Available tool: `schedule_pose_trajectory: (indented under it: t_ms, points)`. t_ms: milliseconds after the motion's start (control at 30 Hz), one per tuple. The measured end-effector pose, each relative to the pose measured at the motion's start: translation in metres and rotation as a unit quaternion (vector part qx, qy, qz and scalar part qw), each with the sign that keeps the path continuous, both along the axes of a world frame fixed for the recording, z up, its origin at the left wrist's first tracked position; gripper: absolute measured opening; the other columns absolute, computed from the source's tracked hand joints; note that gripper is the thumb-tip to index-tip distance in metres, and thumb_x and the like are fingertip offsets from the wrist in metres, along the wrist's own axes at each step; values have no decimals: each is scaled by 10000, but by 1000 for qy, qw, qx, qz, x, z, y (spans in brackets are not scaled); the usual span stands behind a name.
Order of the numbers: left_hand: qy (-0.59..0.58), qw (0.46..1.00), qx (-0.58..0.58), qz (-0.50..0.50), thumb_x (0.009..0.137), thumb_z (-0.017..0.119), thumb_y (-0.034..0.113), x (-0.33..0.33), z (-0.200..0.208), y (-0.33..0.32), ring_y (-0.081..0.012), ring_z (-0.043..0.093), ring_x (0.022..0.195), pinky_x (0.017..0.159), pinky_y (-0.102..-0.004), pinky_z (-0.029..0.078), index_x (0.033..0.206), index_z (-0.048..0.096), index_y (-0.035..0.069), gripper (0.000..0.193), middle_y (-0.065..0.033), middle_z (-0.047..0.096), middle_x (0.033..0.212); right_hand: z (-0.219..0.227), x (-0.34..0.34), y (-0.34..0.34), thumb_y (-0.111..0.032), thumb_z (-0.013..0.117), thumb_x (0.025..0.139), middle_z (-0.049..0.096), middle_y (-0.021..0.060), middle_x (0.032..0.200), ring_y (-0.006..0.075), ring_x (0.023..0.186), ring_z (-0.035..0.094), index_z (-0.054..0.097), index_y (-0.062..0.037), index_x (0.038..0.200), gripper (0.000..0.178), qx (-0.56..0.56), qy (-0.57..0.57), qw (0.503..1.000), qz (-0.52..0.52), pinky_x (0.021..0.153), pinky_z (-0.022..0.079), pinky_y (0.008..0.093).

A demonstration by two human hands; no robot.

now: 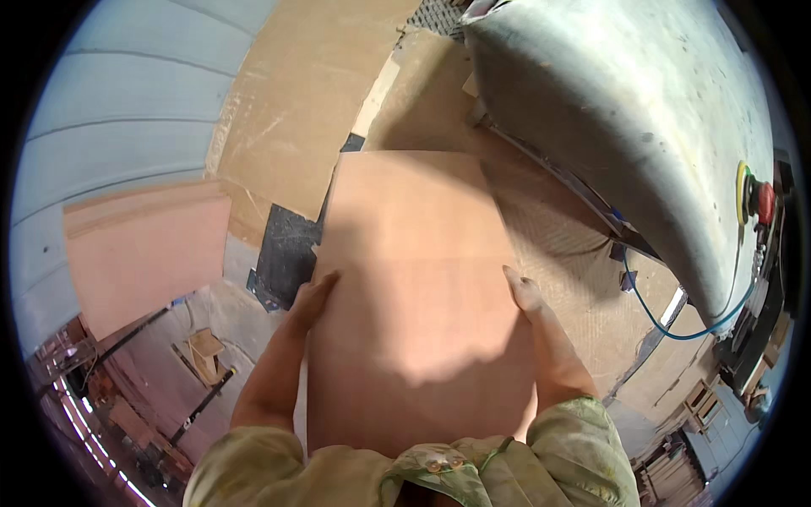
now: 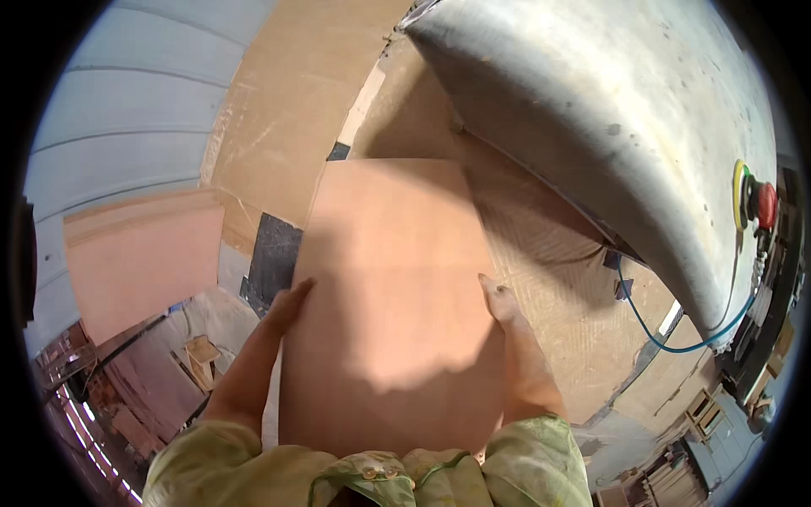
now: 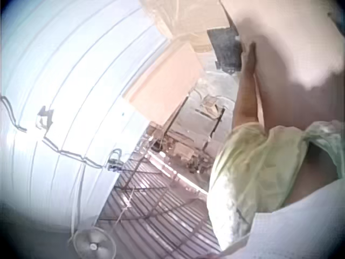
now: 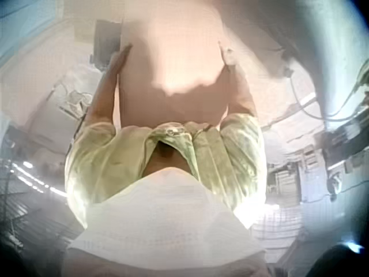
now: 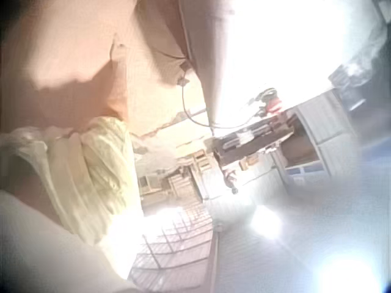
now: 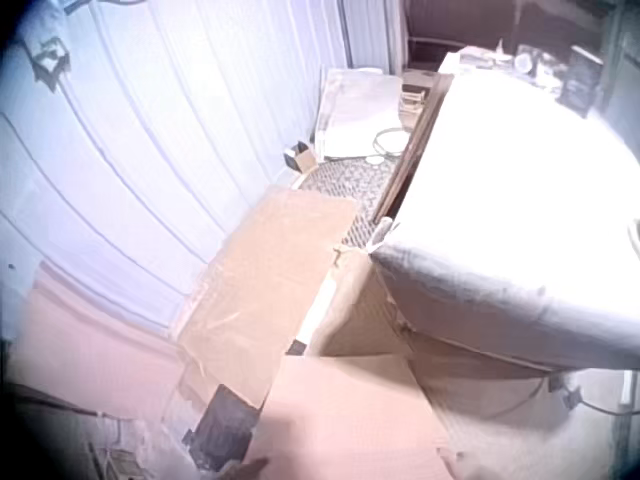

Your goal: The person sands the edges of several wooden boards using a power sander and then replaces the sanding disc.

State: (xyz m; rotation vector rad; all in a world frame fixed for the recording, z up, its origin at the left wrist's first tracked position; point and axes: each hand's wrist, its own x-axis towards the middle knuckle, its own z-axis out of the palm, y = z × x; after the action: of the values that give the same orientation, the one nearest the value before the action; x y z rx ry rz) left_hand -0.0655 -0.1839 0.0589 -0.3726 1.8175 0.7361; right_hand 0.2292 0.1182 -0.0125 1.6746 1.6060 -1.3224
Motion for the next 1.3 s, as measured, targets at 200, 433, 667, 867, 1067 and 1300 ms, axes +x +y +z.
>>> schedule_pose_trajectory:
  t_ms: [200,433,667,867,1067,1300]
  points:
    - [178,967,74,166,850,583,504,-41,103,-57,-226,537,1044,882,-315,433,1248,464,-96,730,-175,544,1187,64,-148,14,-625,492,819,552,316,1158,358,1121,540,548,124,1143,818,-9,305,949,83,938,408,393]
    - [381,855,198,292,912,487,499,-58,288,-38,-242,494,1142,938,-369,437,1337,389,-3,665,-130,476,1303,270,-218,58,-610,506,829,632,221,942,274,940,595,609,65,1010,706,133,427,890,88,834,452,360]
    - [461,786,304,279,940,260,592,-109,289,41,-257,351,1295,1046,-375,352,1419,257,66,711,-90,314,1444,348,-188,62,-552,277,957,601,124,1001,190,975,521,579,57,1092,694,230,598,766,-52,880,393,296]
    - [421,752,479,168,932,205,618,-72,206,122,-261,276,1341,1093,-394,275,1438,205,69,746,-80,241,1482,285,-103,75,-400,294,990,496,105,1245,180,1160,447,440,-41,1287,489,187,506,774,-330,986,359,317]
    - [323,765,535,158,964,184,534,-42,115,192,-249,277,1333,1088,-394,277,1432,227,80,653,-77,267,1461,193,-17,86,-299,394,962,499,73,1186,182,1105,483,450,-72,1237,360,282,517,687,-426,917,423,330]
    - [262,746,597,139,970,296,409,-8,30,276,-236,416,1236,1008,-380,378,1352,353,53,525,-78,416,1347,103,57,127,-399,316,991,503,74,1240,180,1133,473,445,-19,1277,493,325,553,601,-478,965,380,304]
